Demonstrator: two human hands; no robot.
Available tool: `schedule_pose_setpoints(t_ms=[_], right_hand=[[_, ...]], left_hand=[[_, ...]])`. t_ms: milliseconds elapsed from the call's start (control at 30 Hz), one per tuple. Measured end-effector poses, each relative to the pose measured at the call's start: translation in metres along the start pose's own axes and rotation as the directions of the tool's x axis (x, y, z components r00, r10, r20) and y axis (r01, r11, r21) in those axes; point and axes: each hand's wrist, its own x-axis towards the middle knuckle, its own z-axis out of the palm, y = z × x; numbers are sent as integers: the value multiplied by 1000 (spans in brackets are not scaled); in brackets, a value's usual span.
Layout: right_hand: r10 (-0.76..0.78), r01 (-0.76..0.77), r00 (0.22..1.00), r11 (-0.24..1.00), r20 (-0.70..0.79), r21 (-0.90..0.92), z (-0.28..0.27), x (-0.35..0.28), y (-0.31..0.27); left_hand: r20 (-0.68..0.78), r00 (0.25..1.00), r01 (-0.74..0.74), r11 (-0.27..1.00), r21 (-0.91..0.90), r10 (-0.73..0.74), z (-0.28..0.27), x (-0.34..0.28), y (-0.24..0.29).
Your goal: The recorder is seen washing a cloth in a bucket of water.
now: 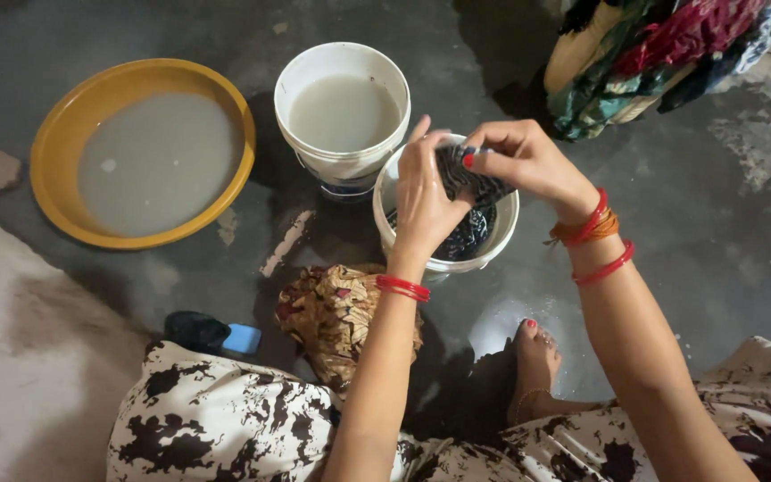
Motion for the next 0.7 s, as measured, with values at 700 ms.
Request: schedule_pose_setpoints(t_ms=[700], right_hand=[[310,-231,945,394,-108,-890,-41,-13,19]], left_hand=[[672,704,313,950,-4,-229,17,-31,-65]])
